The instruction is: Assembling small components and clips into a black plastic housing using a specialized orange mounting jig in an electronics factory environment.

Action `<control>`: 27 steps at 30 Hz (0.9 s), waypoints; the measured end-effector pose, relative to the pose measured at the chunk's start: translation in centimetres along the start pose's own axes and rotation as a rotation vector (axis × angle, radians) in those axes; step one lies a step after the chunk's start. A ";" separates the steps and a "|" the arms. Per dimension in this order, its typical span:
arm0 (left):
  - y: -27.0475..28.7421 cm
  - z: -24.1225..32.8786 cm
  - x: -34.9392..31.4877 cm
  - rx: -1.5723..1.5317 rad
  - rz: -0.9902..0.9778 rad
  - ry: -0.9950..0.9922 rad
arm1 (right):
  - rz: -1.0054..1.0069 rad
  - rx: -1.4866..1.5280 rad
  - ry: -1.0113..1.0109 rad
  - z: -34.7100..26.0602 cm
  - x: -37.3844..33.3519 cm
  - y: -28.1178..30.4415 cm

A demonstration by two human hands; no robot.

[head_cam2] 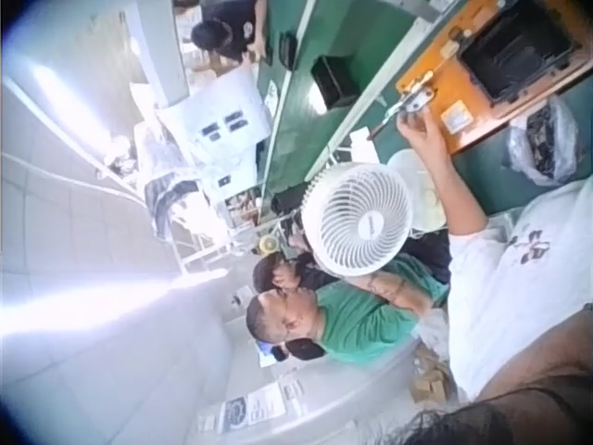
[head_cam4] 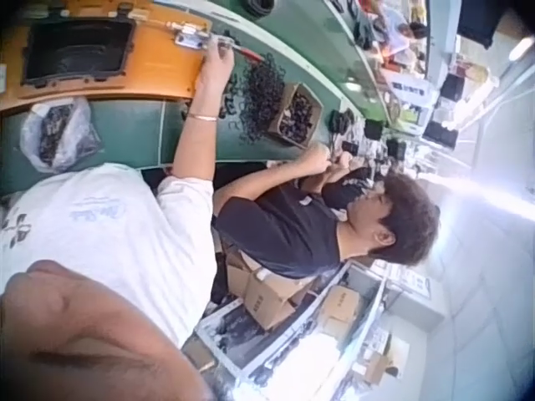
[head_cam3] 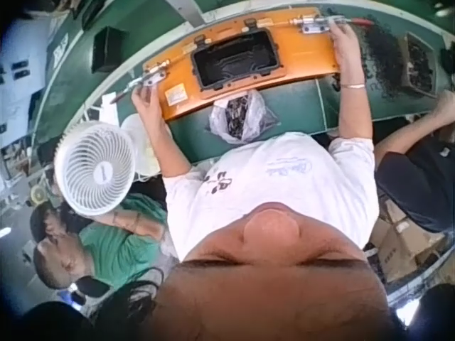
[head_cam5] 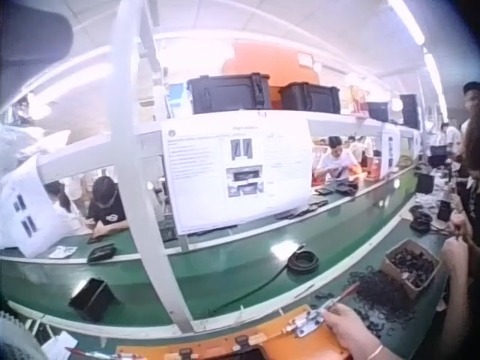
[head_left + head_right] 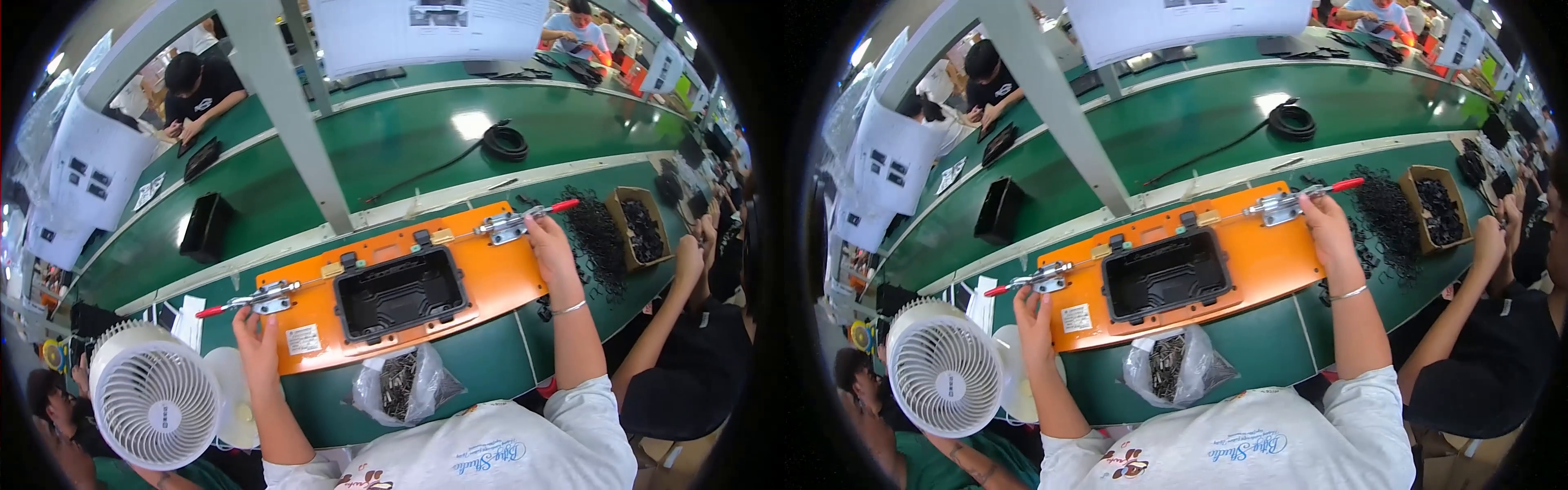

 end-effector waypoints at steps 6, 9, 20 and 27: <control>-1.6 0.4 -1.0 -0.095 -0.097 0.010 | 0.031 -0.133 0.065 -0.4 0.8 1.4; -0.3 -0.4 -0.4 -0.194 -0.095 0.017 | -0.028 -0.505 0.070 -2.6 -0.1 1.1; 1.9 1.2 7.3 -1.024 0.395 0.064 | -0.909 -0.960 0.667 -3.8 -1.9 -21.9; 1.5 5.4 5.7 -0.750 0.440 -0.378 | -1.154 -1.060 0.340 -4.2 -1.3 -24.9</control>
Point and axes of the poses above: each hand's wrist, its own x-axis towards the middle knuckle, its own y-axis out of the back of the hand, z = x × y, the point moved 1 cm from there along x, towards the middle knuckle, and after that the axes turned 7 degrees about y, right-handed, at the moved point
